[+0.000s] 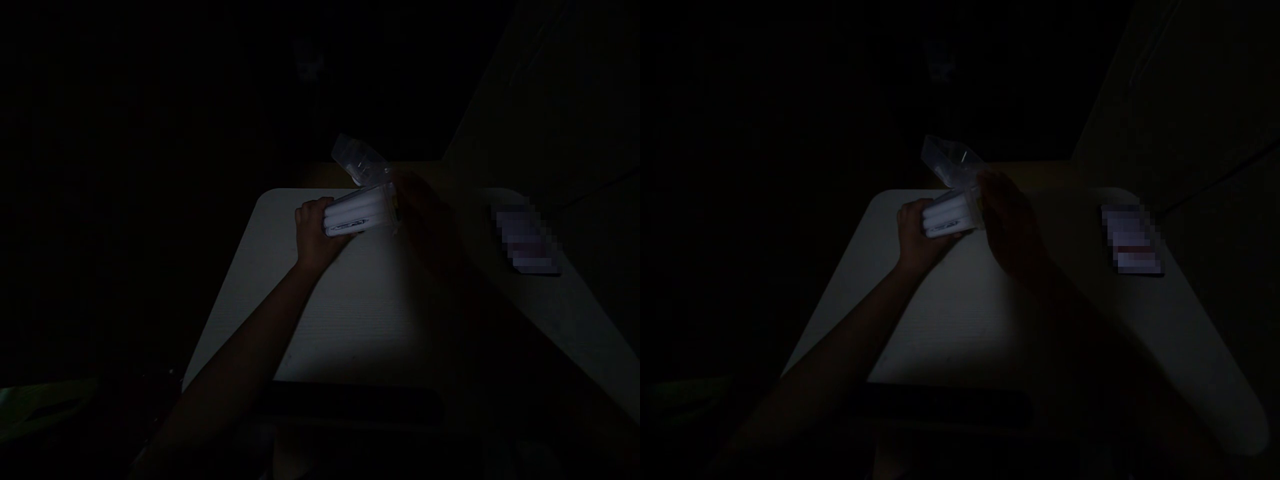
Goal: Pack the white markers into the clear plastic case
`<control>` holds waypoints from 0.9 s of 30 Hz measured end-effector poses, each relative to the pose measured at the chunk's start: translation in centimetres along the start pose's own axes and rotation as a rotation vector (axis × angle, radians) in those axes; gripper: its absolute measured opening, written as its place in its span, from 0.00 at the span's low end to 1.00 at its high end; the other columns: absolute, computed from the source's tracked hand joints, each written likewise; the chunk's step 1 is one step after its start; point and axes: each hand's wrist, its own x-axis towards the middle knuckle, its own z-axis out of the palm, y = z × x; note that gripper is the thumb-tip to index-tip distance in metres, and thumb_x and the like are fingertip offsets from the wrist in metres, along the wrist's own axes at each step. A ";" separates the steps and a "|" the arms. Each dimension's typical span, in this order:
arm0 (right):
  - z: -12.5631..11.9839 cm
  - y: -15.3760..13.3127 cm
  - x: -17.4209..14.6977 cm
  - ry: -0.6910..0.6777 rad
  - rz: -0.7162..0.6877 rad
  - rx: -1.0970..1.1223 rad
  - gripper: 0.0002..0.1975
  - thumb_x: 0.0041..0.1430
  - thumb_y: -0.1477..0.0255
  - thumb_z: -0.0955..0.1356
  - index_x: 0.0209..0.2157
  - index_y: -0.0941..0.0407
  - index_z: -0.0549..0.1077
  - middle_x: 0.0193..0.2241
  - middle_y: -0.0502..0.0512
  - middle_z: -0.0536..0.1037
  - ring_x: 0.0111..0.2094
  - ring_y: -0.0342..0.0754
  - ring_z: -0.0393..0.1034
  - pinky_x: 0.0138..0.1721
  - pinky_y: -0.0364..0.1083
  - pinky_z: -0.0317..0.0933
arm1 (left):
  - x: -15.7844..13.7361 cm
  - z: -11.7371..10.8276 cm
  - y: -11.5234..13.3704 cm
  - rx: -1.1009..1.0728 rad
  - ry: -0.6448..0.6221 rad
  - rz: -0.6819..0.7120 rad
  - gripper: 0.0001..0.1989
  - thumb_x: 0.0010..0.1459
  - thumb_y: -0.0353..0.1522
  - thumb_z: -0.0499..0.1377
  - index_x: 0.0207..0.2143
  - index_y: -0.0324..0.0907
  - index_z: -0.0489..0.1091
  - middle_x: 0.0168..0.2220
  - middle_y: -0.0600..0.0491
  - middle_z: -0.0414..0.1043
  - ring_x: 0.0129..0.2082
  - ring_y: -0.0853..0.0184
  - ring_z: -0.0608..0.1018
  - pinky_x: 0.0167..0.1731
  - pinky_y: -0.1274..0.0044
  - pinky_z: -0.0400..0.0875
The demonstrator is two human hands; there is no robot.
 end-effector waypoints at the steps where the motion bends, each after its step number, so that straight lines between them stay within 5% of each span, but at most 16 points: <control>1: 0.3 0.4 -0.1 0.008 -0.017 -0.003 0.23 0.69 0.63 0.55 0.60 0.52 0.67 0.61 0.51 0.67 0.65 0.45 0.58 0.68 0.52 0.56 | 0.0 0.0 0.0 -0.004 -0.002 0.001 0.41 0.36 0.53 0.72 0.50 0.45 0.65 0.43 0.49 0.71 0.44 0.57 0.71 0.44 0.68 0.64; 6: 0.5 1.7 0.1 0.031 -0.075 0.002 0.23 0.68 0.61 0.57 0.59 0.52 0.67 0.62 0.51 0.65 0.67 0.45 0.55 0.70 0.51 0.54 | 0.1 -0.1 0.0 -0.001 -0.023 -0.016 0.40 0.36 0.51 0.73 0.49 0.45 0.65 0.43 0.49 0.70 0.44 0.57 0.71 0.44 0.68 0.65; 10: -1.7 1.9 0.5 -0.097 0.079 0.038 0.26 0.65 0.62 0.59 0.63 0.50 0.62 0.66 0.49 0.58 0.69 0.48 0.50 0.71 0.55 0.51 | 0.1 -0.1 0.0 -0.006 -0.009 0.000 0.40 0.36 0.50 0.73 0.50 0.45 0.64 0.43 0.49 0.70 0.44 0.57 0.71 0.44 0.67 0.65; 14: -3.6 1.7 0.5 -0.085 0.187 0.000 0.23 0.64 0.68 0.58 0.59 0.47 0.67 0.63 0.47 0.63 0.67 0.49 0.55 0.70 0.58 0.52 | 0.0 -0.1 0.0 -0.014 -0.006 -0.006 0.41 0.36 0.49 0.73 0.50 0.45 0.64 0.44 0.49 0.70 0.44 0.57 0.71 0.44 0.67 0.65; 21: -1.0 1.8 0.3 0.132 -0.189 -0.156 0.22 0.60 0.72 0.57 0.49 0.54 0.75 0.57 0.52 0.71 0.64 0.48 0.60 0.66 0.55 0.57 | 0.0 0.0 0.0 -0.029 0.001 -0.017 0.40 0.36 0.50 0.73 0.50 0.46 0.64 0.43 0.49 0.69 0.44 0.57 0.71 0.44 0.67 0.65; 27: -0.9 2.1 0.2 0.133 -0.258 -0.177 0.25 0.59 0.73 0.57 0.55 0.53 0.71 0.59 0.53 0.69 0.64 0.46 0.60 0.65 0.52 0.59 | 0.0 -0.1 0.2 -0.017 -0.019 -0.064 0.41 0.36 0.49 0.74 0.50 0.45 0.64 0.44 0.49 0.69 0.45 0.56 0.71 0.46 0.66 0.64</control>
